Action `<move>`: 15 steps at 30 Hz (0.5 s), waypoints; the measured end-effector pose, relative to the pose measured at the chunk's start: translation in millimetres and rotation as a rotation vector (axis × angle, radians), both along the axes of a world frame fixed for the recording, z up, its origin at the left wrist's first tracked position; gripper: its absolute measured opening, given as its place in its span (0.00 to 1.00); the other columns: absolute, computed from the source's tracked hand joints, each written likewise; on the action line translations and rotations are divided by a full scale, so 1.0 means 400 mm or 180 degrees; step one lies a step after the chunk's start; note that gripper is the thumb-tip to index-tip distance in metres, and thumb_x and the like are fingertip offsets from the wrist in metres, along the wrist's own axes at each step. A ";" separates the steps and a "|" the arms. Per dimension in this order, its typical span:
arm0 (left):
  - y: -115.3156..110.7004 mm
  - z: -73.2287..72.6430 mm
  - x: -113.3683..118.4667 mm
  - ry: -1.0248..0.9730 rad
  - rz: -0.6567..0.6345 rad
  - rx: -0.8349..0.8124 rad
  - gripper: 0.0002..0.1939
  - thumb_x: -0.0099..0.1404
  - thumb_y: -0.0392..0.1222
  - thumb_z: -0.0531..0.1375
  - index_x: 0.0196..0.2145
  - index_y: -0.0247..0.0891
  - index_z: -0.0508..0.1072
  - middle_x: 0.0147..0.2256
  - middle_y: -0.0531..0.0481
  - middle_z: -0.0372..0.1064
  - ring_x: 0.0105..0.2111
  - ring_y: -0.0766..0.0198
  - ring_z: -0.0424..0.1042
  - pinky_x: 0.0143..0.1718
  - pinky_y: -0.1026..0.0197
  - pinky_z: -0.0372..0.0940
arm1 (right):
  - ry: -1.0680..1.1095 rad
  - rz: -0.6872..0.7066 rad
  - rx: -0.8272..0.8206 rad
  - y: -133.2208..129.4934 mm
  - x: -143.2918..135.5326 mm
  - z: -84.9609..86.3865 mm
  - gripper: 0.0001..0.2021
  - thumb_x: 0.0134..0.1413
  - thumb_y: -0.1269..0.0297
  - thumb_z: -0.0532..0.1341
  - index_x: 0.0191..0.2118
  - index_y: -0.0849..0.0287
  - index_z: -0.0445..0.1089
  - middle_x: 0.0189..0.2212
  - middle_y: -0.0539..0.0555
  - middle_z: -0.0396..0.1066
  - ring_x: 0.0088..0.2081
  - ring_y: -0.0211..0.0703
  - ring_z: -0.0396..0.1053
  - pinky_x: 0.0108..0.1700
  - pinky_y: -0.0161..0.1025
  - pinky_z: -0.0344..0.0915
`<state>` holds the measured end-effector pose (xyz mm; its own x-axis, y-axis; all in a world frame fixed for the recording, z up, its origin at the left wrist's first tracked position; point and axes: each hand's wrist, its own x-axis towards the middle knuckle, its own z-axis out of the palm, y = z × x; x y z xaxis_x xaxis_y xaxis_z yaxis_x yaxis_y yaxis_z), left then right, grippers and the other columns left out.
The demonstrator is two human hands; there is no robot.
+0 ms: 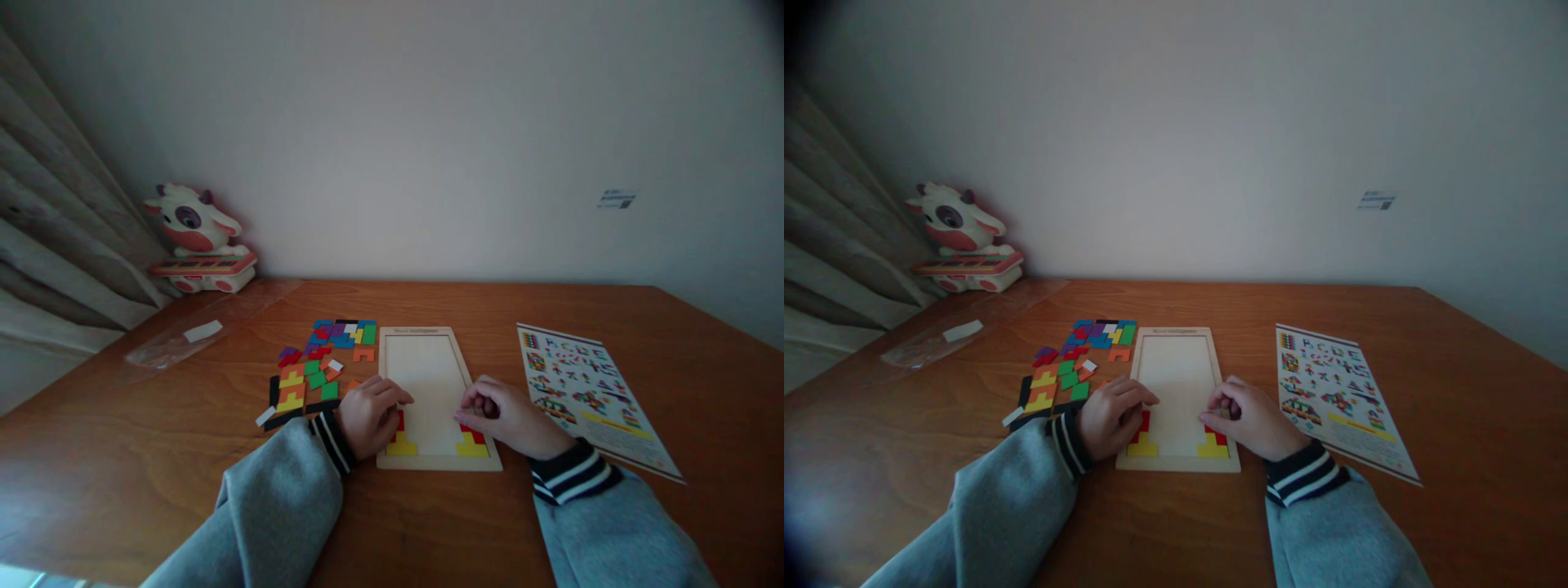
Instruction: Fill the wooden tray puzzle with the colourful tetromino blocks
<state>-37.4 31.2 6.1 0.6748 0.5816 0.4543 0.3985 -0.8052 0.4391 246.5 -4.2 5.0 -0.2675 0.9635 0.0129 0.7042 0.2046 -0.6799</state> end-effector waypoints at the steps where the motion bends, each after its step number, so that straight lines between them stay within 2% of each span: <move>1: 0.000 0.000 0.000 0.0022 0.0003 -0.0005 0.17 0.56 0.28 0.53 0.41 0.38 0.74 0.37 0.47 0.74 0.36 0.60 0.72 0.40 0.58 0.68 | -0.0010 0.0006 -0.0001 0.000 0.000 0.000 0.16 0.53 0.47 0.64 0.34 0.57 0.73 0.30 0.51 0.65 0.29 0.38 0.63 0.31 0.37 0.61; 8: 0.001 0.000 -0.001 0.0085 -0.0002 -0.0012 0.16 0.58 0.28 0.54 0.42 0.38 0.74 0.36 0.47 0.74 0.36 0.60 0.72 0.39 0.58 0.68 | -0.0163 0.0050 0.0034 -0.002 0.000 -0.003 0.20 0.46 0.44 0.68 0.35 0.56 0.72 0.32 0.51 0.65 0.31 0.40 0.62 0.33 0.38 0.62; 15: -0.002 0.004 0.001 0.0075 -0.0012 -0.0019 0.16 0.57 0.28 0.53 0.40 0.37 0.75 0.36 0.47 0.75 0.35 0.60 0.72 0.39 0.58 0.68 | -0.0220 0.0062 0.0027 -0.001 0.000 -0.006 0.20 0.45 0.45 0.69 0.35 0.56 0.72 0.32 0.50 0.64 0.30 0.40 0.62 0.32 0.38 0.62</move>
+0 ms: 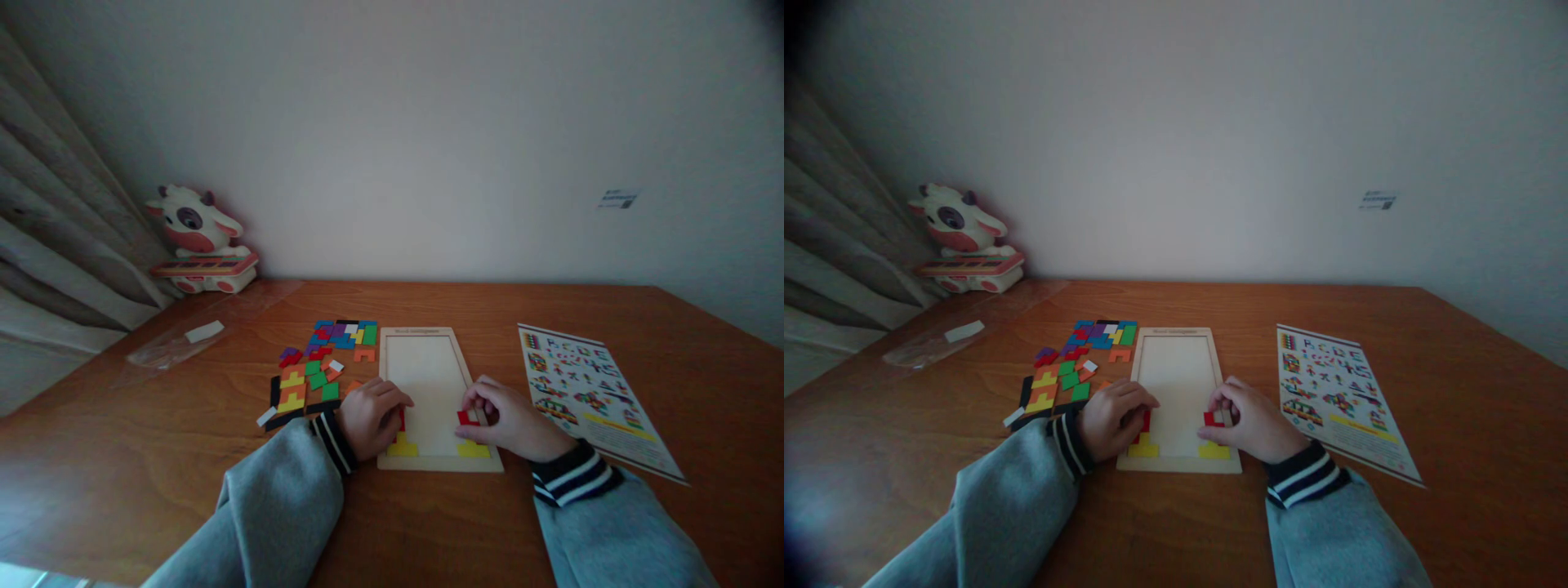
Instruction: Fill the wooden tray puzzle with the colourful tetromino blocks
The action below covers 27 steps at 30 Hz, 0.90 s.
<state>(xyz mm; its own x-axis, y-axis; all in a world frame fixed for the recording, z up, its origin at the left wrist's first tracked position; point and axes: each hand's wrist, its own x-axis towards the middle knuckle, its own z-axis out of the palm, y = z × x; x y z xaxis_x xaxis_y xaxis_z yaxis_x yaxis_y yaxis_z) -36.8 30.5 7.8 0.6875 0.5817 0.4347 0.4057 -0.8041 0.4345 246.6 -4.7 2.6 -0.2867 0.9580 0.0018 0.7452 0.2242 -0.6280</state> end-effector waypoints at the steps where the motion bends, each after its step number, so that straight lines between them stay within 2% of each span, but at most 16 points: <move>1: 0.000 0.000 0.001 -0.0007 0.0010 -0.0001 0.16 0.57 0.28 0.53 0.39 0.37 0.75 0.36 0.47 0.75 0.35 0.60 0.72 0.39 0.59 0.68 | 0.0000 0.0001 -0.0003 0.000 0.000 0.000 0.20 0.45 0.45 0.69 0.35 0.56 0.72 0.32 0.50 0.64 0.31 0.40 0.63 0.32 0.38 0.62; 8: 0.003 -0.007 -0.001 -0.0012 -0.0014 -0.0011 0.15 0.56 0.29 0.53 0.39 0.38 0.75 0.36 0.47 0.74 0.35 0.60 0.71 0.39 0.58 0.67 | 0.0025 -0.0005 -0.0018 -0.001 0.000 0.004 0.19 0.45 0.45 0.69 0.35 0.55 0.72 0.32 0.51 0.65 0.31 0.40 0.63 0.33 0.38 0.63; 13: 0.003 -0.005 -0.002 -0.0030 -0.0070 -0.0012 0.16 0.56 0.28 0.54 0.39 0.38 0.74 0.38 0.47 0.74 0.37 0.59 0.71 0.42 0.57 0.67 | 0.0055 -0.0011 -0.0085 -0.002 -0.004 0.010 0.19 0.49 0.44 0.66 0.35 0.56 0.71 0.31 0.50 0.64 0.30 0.39 0.62 0.32 0.38 0.62; 23: 0.003 -0.011 -0.002 -0.0054 -0.0065 -0.0076 0.16 0.55 0.28 0.54 0.39 0.38 0.75 0.36 0.47 0.74 0.36 0.59 0.71 0.40 0.57 0.67 | 0.0078 -0.0016 -0.0031 -0.005 -0.001 0.008 0.18 0.53 0.45 0.64 0.34 0.56 0.71 0.31 0.50 0.64 0.30 0.39 0.63 0.32 0.38 0.62; 27: 0.004 -0.005 -0.001 -0.0101 0.0066 0.0060 0.16 0.57 0.28 0.54 0.39 0.38 0.75 0.38 0.46 0.73 0.38 0.58 0.70 0.42 0.55 0.67 | 0.0122 -0.0024 -0.0008 -0.003 -0.001 0.003 0.17 0.53 0.46 0.64 0.34 0.56 0.71 0.30 0.50 0.64 0.29 0.38 0.63 0.31 0.38 0.61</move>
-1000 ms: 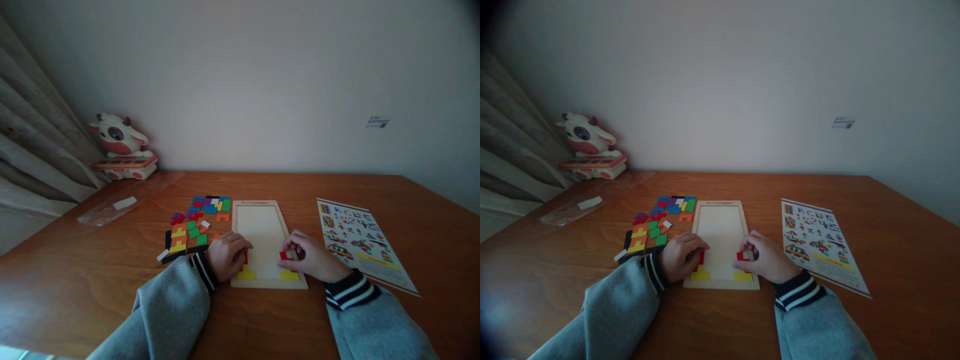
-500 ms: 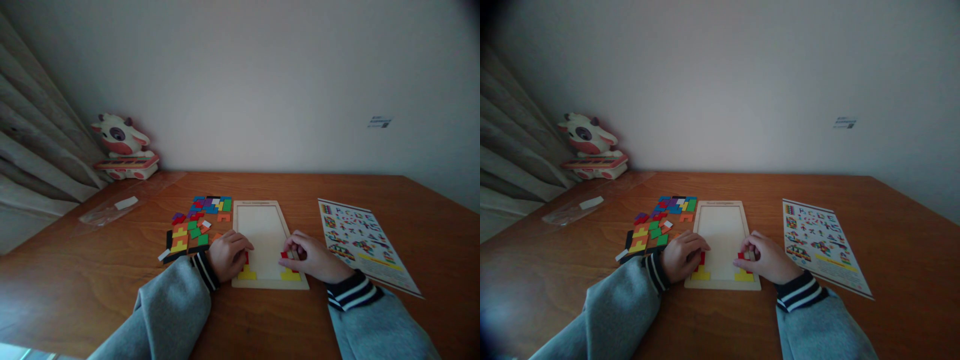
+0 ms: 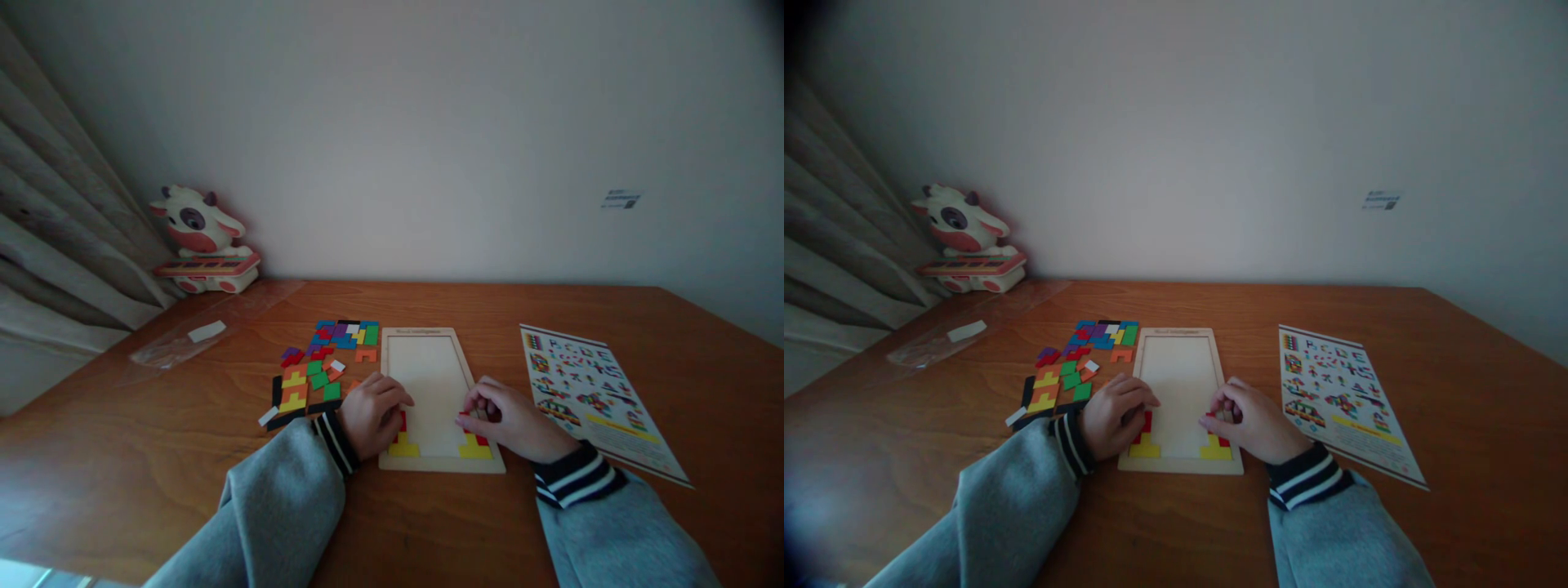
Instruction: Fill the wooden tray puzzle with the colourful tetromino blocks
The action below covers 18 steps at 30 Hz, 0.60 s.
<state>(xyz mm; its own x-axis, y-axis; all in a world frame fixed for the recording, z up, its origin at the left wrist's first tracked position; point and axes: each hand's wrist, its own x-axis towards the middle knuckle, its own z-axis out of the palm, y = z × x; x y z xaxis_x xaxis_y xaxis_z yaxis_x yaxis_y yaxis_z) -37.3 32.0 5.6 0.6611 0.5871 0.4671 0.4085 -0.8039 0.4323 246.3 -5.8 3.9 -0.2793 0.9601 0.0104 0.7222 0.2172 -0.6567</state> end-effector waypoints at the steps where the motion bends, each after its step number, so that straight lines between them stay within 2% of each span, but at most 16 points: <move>1: 0.002 0.001 -0.001 -0.0049 0.0093 0.0050 0.15 0.58 0.28 0.54 0.40 0.38 0.75 0.40 0.46 0.72 0.40 0.58 0.70 0.44 0.54 0.67 | 0.0013 -0.0005 0.0004 0.001 -0.001 -0.001 0.17 0.54 0.46 0.64 0.34 0.56 0.71 0.30 0.50 0.64 0.29 0.38 0.63 0.31 0.37 0.61; 5: 0.035 -0.004 -0.013 -0.0123 0.0650 0.0213 0.13 0.64 0.32 0.55 0.44 0.38 0.74 0.48 0.43 0.70 0.47 0.55 0.69 0.51 0.49 0.65 | 0.0039 -0.0019 0.0008 0.002 -0.005 0.000 0.16 0.54 0.48 0.63 0.33 0.57 0.71 0.30 0.50 0.64 0.28 0.38 0.62 0.31 0.37 0.61; 9: 0.104 -0.029 -0.038 0.0191 0.1091 0.0327 0.15 0.69 0.35 0.51 0.50 0.38 0.72 0.54 0.42 0.68 0.53 0.53 0.67 0.55 0.46 0.64 | 0.0028 -0.0013 -0.0004 0.000 -0.007 0.001 0.15 0.55 0.49 0.63 0.33 0.57 0.70 0.31 0.50 0.65 0.30 0.39 0.64 0.32 0.38 0.62; 13: 0.162 -0.052 -0.058 0.0588 0.1202 0.0377 0.20 0.71 0.38 0.50 0.58 0.36 0.66 0.58 0.40 0.66 0.59 0.52 0.63 0.61 0.43 0.59 | -0.0026 -0.0040 0.0005 0.002 -0.007 -0.003 0.14 0.56 0.50 0.62 0.33 0.57 0.71 0.31 0.50 0.65 0.31 0.40 0.65 0.34 0.39 0.63; 18: 0.177 -0.052 -0.064 0.0818 0.1194 0.0335 0.21 0.69 0.38 0.52 0.59 0.34 0.66 0.56 0.40 0.67 0.56 0.52 0.66 0.60 0.46 0.60 | -0.0010 -0.0036 -0.0059 0.004 -0.004 -0.008 0.15 0.57 0.49 0.62 0.33 0.57 0.71 0.32 0.51 0.65 0.32 0.40 0.65 0.35 0.39 0.63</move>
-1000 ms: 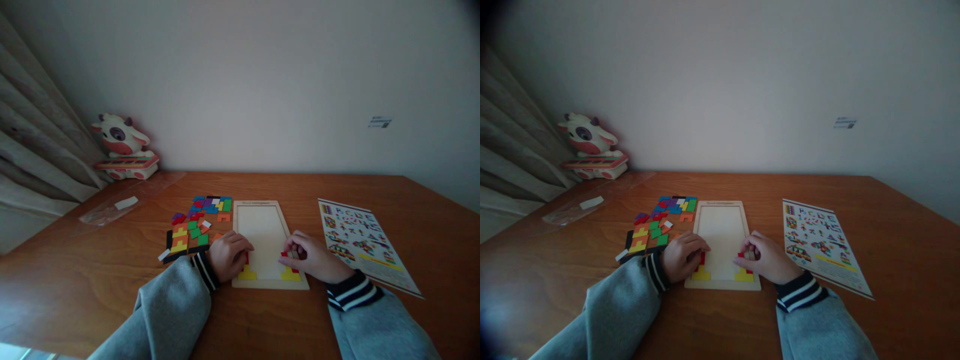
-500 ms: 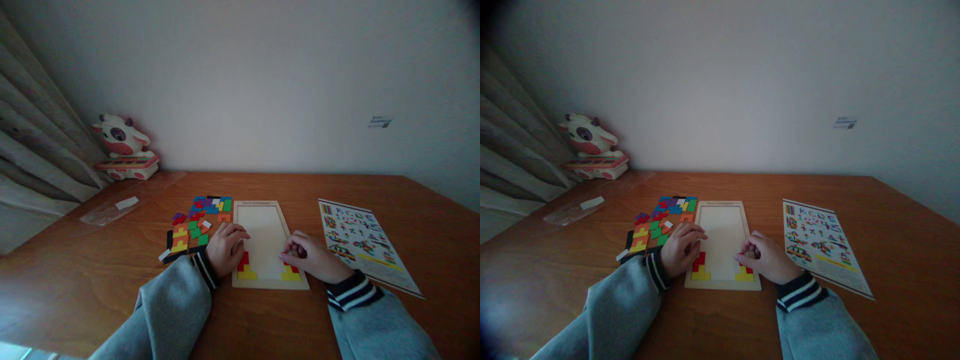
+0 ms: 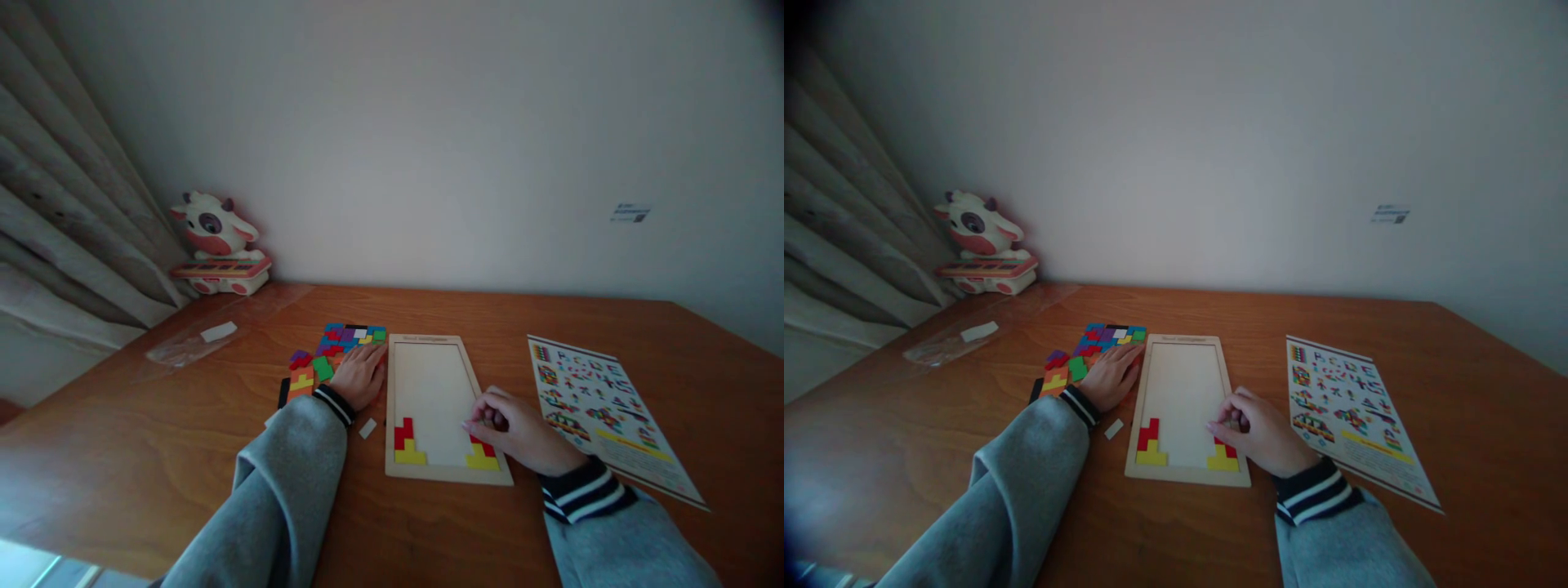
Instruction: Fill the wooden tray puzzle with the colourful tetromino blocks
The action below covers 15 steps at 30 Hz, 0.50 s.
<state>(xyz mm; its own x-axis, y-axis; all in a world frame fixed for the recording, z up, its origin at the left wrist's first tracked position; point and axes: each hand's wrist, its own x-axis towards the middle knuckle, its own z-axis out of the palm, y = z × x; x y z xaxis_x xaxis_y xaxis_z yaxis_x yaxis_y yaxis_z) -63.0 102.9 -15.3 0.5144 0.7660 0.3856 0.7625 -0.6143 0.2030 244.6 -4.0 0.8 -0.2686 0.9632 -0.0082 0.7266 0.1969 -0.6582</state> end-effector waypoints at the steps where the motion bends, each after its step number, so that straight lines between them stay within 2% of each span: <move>1: -0.001 0.001 0.000 0.0005 0.0012 0.0016 0.21 0.69 0.38 0.52 0.58 0.34 0.66 0.55 0.39 0.67 0.55 0.52 0.67 0.59 0.47 0.62 | 0.0018 0.0006 -0.0008 0.000 0.001 0.000 0.15 0.57 0.49 0.62 0.33 0.57 0.70 0.31 0.50 0.65 0.32 0.40 0.65 0.35 0.39 0.64; 4: -0.005 0.002 -0.002 0.0081 0.0073 0.0071 0.20 0.69 0.39 0.53 0.57 0.34 0.68 0.54 0.38 0.67 0.54 0.51 0.66 0.58 0.47 0.63 | 0.0058 0.0014 -0.0002 -0.001 0.001 0.001 0.14 0.57 0.50 0.61 0.33 0.57 0.70 0.31 0.50 0.65 0.33 0.40 0.65 0.36 0.39 0.64; 8: -0.009 -0.003 -0.002 0.0301 0.0130 0.0138 0.19 0.71 0.43 0.52 0.56 0.36 0.69 0.60 0.38 0.61 0.60 0.49 0.61 0.61 0.44 0.58 | 0.0040 -0.0012 0.0036 -0.001 -0.001 0.002 0.14 0.58 0.51 0.61 0.33 0.57 0.70 0.31 0.50 0.65 0.32 0.40 0.65 0.36 0.39 0.64; 12: -0.006 -0.002 0.000 0.0570 0.0262 0.0066 0.21 0.71 0.44 0.52 0.60 0.39 0.66 0.65 0.40 0.55 0.64 0.45 0.54 0.63 0.38 0.53 | -0.0019 -0.0037 0.0066 0.001 -0.002 -0.002 0.14 0.59 0.50 0.60 0.32 0.56 0.69 0.31 0.51 0.66 0.32 0.40 0.65 0.34 0.39 0.63; 15: 0.001 0.004 0.002 0.0703 0.0242 -0.0057 0.22 0.72 0.43 0.50 0.62 0.39 0.63 0.65 0.40 0.55 0.65 0.45 0.53 0.63 0.35 0.51 | -0.0012 -0.0036 0.0084 0.002 -0.001 -0.006 0.15 0.59 0.50 0.59 0.32 0.57 0.69 0.30 0.50 0.66 0.31 0.40 0.65 0.33 0.39 0.63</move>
<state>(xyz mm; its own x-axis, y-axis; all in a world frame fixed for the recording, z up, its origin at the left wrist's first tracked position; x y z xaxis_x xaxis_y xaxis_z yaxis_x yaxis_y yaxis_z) -62.1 103.5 -13.7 0.5252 0.8116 0.2561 0.8337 -0.5510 0.0366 244.3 -3.3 -1.5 -0.2575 0.9661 0.0162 0.7314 0.2059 -0.6501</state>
